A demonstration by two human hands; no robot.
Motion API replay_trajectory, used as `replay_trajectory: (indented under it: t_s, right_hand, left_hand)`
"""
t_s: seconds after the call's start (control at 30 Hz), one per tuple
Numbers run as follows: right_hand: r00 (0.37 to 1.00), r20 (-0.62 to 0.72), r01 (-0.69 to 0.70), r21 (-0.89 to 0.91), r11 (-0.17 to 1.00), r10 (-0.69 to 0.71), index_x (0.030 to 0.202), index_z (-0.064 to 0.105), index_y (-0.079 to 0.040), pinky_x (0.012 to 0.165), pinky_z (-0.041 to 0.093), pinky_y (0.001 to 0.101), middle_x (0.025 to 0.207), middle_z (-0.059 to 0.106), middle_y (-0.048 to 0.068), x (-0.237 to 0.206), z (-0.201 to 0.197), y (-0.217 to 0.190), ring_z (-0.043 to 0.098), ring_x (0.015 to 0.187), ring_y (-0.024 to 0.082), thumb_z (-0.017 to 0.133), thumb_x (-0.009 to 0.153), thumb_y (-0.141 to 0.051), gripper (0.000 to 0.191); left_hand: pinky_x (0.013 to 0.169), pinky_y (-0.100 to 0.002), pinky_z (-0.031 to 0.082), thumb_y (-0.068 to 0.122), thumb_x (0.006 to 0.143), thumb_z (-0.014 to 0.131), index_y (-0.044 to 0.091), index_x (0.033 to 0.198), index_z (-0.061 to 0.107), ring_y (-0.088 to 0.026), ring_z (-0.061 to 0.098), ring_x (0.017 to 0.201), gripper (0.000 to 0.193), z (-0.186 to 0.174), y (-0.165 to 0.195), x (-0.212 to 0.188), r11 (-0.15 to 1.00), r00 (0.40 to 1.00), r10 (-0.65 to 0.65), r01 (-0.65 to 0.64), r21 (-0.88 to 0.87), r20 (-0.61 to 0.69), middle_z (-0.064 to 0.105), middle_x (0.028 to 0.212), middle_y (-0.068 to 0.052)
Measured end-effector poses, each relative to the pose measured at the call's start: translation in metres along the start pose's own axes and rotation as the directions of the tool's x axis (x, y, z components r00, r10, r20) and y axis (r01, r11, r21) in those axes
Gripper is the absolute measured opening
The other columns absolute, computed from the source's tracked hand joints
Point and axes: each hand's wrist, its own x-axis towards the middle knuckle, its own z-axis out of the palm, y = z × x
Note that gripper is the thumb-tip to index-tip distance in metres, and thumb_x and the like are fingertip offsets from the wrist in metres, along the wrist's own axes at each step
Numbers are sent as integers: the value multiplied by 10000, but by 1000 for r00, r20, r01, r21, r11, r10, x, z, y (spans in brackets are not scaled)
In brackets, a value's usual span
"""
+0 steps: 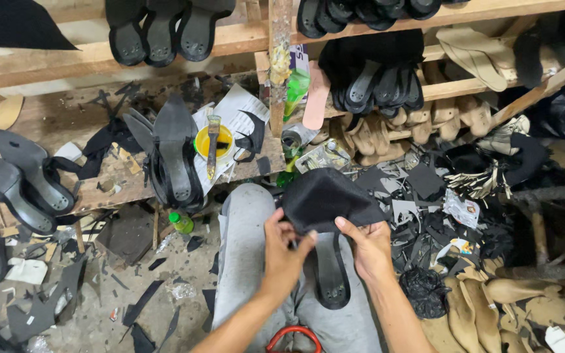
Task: The person cuts black foam insoles to fit shoe soles using red-handled scissors. They repeatedly place the foam on the sole, trim the edges, and check the fit, handling multiple soles and foam pieces.
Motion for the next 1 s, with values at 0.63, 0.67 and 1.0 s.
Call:
replay_trajectory:
  t_s: [0.63,0.67,1.0]
  right_hand:
    - [489,630,651,-724,-229,-603,1717,141,-211,1343,150,549,1731,171,178,10,58,-130,122,1622,435,550,1172,-310,689]
    - [462,621,641,-727,-245,-633,1706,128,-220,1332,109,557,1746,127,168,18,67,-125,83,1617,425,559,1157,-331,707]
    - [759,556,524,-830,-190,-338,1631,242,-89,1244,73,601,1685,172,248,66,85,-16,101,1561,464,567,1003,-392,769]
  left_hand:
    - [685,-239,557,-39,778,760,16,991,665,-103,679,760,240,-14,-5,34,932,911,-361,357,56,198,710,852,-29]
    - [669,-241,535,-32,778,780,14,987,668,-99,648,748,242,-14,-7,35,934,915,-356,346,85,187,689,848,-27]
    - [605,-232,535,117,790,830,29,943,651,-74,640,660,251,-17,7,35,908,986,-141,91,409,92,673,776,-3]
